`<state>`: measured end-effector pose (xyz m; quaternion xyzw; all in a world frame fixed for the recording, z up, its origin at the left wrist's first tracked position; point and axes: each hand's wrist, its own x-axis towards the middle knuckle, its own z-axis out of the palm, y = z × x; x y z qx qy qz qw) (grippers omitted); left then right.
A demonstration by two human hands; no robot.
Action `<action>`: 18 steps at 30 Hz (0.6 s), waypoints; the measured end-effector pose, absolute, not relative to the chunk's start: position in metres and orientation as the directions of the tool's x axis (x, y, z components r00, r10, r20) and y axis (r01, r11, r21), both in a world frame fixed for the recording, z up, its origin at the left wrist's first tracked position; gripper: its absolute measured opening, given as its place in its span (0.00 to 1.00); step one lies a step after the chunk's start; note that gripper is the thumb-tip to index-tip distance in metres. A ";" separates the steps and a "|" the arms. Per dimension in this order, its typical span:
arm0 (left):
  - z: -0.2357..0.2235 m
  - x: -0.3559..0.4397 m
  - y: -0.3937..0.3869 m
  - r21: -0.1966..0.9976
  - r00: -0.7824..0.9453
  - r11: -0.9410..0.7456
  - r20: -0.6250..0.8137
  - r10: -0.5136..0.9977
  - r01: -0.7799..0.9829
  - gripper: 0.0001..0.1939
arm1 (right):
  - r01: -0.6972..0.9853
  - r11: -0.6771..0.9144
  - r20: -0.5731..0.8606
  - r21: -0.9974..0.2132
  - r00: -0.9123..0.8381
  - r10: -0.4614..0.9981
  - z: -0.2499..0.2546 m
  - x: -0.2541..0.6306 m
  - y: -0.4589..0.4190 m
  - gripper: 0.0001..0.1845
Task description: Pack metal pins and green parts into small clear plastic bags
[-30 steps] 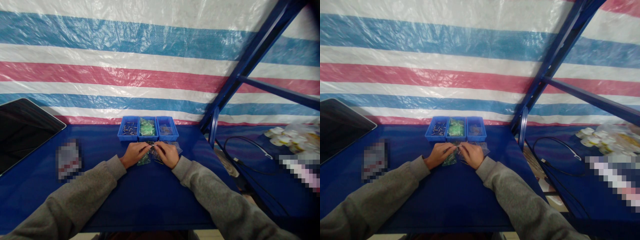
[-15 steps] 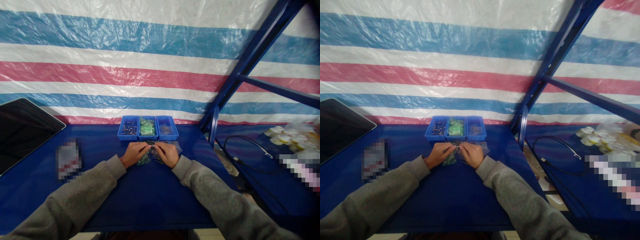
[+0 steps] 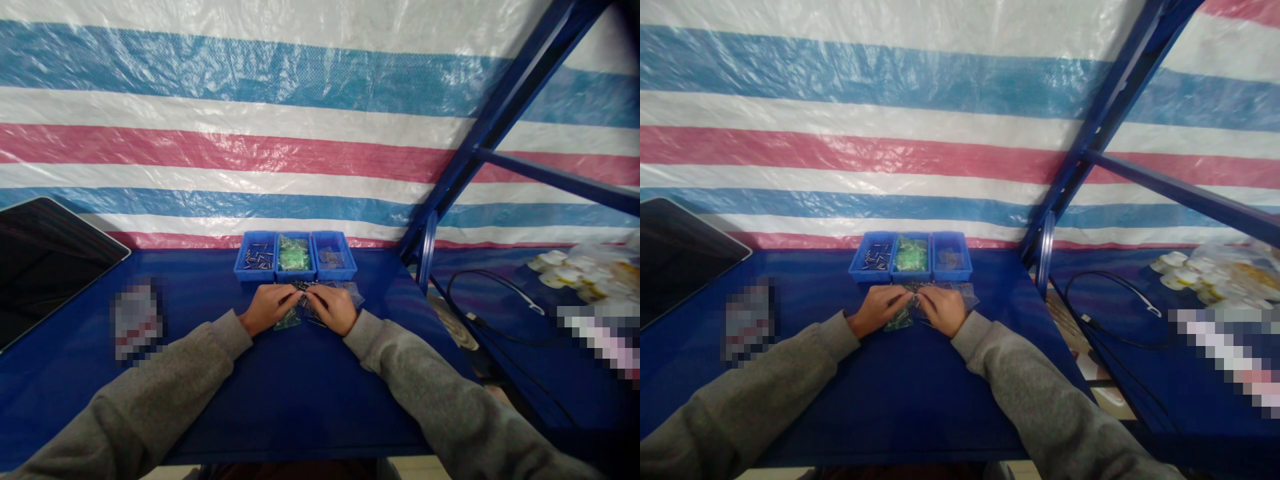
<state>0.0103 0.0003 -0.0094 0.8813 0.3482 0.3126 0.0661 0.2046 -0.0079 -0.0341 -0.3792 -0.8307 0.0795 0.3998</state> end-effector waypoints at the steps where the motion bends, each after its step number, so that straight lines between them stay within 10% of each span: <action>1: -0.009 0.010 0.000 0.335 0.562 -0.749 0.506 0.655 0.571 0.14 | 0.567 0.699 0.604 -0.435 -0.393 0.694 -0.034 0.205 -0.008 0.11; 18: -0.007 0.012 0.000 0.301 0.575 -0.757 0.507 0.642 0.580 0.15 | 0.593 0.704 0.541 -0.392 -0.470 0.697 -0.034 0.205 -0.006 0.11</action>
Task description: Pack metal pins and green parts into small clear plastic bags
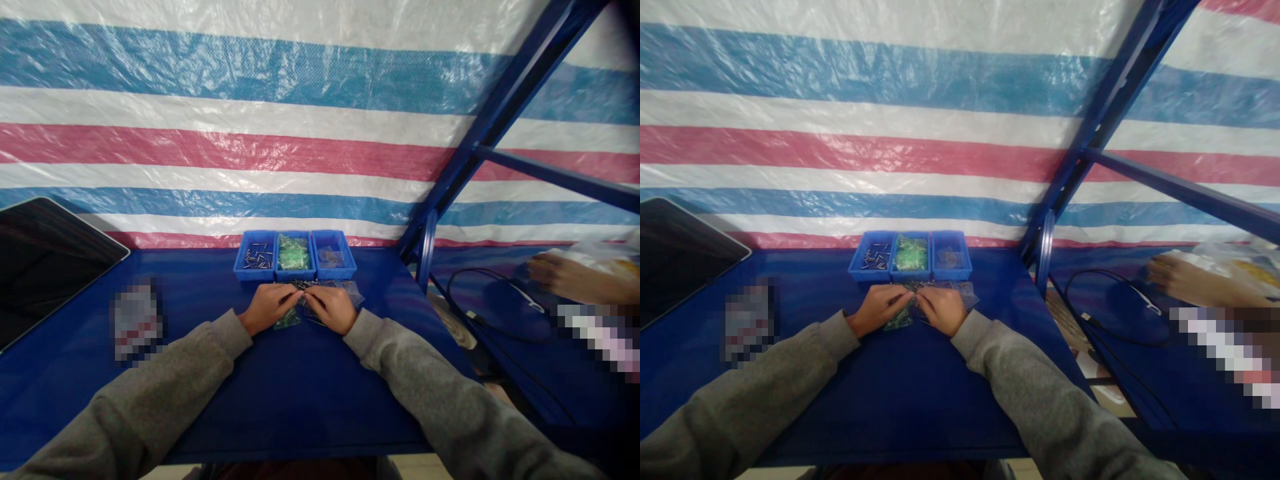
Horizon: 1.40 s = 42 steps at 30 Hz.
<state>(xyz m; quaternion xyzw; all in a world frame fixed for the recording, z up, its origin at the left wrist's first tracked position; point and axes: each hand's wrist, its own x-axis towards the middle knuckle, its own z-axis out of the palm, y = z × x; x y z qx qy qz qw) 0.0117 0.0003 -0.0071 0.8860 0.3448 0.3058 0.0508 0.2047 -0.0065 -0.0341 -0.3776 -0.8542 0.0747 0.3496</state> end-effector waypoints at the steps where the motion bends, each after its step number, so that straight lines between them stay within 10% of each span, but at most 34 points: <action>1: -0.007 0.012 0.000 0.302 0.574 -0.757 0.508 0.642 0.580 0.15 | 0.599 0.703 0.532 -0.384 -0.479 0.699 -0.034 0.205 -0.007 0.11; 42: -0.007 0.012 0.000 0.303 0.580 -0.770 0.519 0.628 0.562 0.14 | 0.625 0.656 0.577 -0.422 -0.373 0.726 -0.030 0.206 -0.010 0.09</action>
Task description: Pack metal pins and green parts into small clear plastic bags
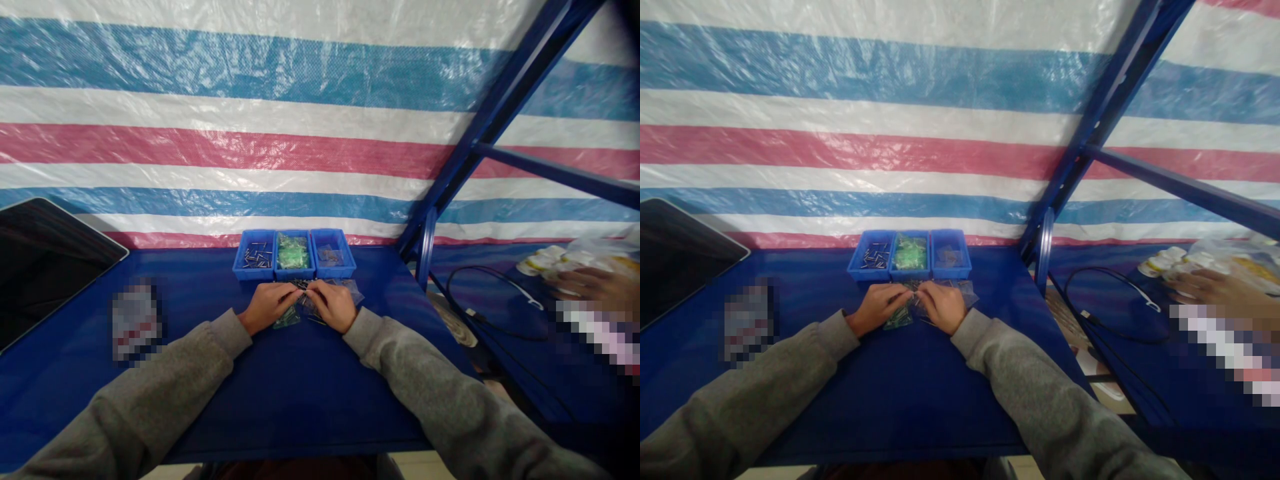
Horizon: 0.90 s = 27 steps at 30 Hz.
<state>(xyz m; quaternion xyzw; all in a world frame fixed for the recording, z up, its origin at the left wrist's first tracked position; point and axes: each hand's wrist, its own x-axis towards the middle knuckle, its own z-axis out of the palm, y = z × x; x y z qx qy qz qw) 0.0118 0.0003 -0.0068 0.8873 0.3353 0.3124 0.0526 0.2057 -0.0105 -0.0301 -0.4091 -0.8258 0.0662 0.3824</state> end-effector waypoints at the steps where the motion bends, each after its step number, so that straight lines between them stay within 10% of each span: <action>1: -0.007 0.012 0.000 0.302 0.581 -0.769 0.517 0.629 0.564 0.14 | 0.623 0.656 0.577 -0.425 -0.371 0.727 -0.030 0.206 -0.011 0.09; 27: -0.008 0.013 0.001 0.274 0.609 -0.763 0.472 0.637 0.585 0.15 | 0.608 0.691 0.526 -0.391 -0.468 0.710 -0.031 0.205 -0.008 0.09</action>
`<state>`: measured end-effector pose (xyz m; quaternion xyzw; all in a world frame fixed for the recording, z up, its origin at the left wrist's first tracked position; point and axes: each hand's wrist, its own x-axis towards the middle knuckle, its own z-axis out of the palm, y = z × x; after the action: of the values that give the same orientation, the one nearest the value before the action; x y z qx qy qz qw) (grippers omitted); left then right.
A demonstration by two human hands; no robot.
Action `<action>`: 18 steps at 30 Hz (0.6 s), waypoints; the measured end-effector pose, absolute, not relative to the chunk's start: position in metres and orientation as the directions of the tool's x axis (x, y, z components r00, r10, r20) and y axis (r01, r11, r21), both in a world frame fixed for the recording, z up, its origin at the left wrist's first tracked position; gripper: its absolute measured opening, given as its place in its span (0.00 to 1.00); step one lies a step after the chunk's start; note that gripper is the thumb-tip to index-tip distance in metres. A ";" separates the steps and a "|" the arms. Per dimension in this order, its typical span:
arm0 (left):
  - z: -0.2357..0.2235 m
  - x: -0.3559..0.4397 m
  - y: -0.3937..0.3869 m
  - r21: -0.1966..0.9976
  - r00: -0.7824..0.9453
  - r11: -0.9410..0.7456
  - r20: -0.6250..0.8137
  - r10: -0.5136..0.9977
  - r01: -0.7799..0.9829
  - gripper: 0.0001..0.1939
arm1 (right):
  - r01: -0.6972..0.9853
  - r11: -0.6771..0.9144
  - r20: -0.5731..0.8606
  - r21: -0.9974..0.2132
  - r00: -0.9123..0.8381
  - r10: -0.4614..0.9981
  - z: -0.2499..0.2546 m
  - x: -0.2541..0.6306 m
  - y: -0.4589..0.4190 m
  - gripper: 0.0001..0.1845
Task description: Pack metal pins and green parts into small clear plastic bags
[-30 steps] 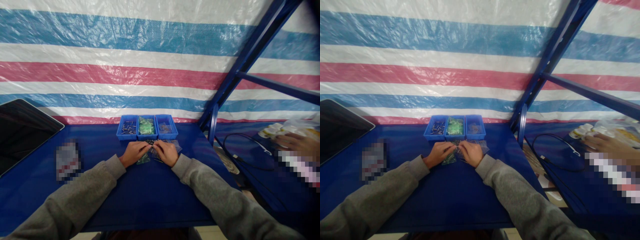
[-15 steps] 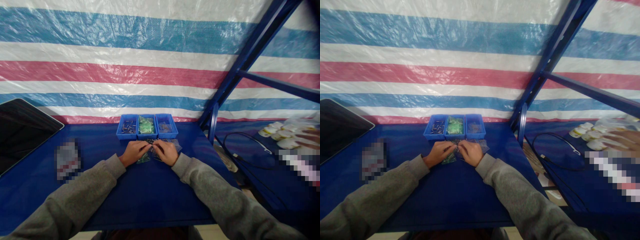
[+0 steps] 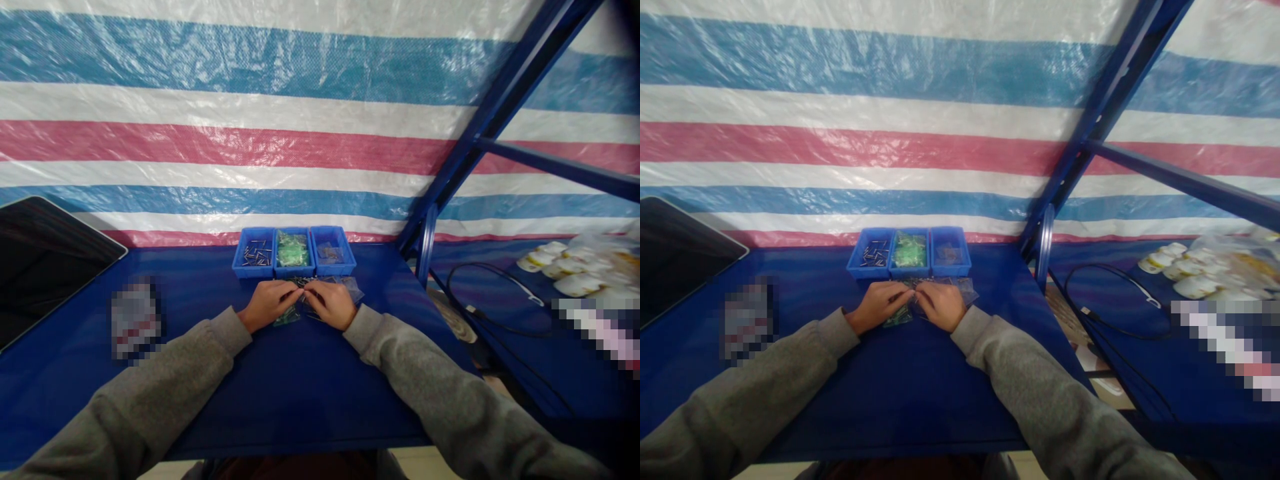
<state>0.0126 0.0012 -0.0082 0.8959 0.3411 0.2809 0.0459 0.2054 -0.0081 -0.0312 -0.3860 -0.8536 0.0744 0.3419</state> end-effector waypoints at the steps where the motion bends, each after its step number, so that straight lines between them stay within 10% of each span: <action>1: -0.008 0.013 0.001 0.275 0.610 -0.762 0.469 0.638 0.586 0.15 | 0.609 0.691 0.524 -0.390 -0.470 0.710 -0.031 0.205 -0.008 0.09; 18: -0.009 0.013 0.002 0.263 0.619 -0.757 0.449 0.645 0.598 0.15 | 0.607 0.701 0.492 -0.374 -0.511 0.705 -0.032 0.205 -0.006 0.10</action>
<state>0.0125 0.0016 -0.0092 0.8987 0.3456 0.2666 0.0437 0.2049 -0.0061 -0.0322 -0.3788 -0.8659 0.0770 0.3176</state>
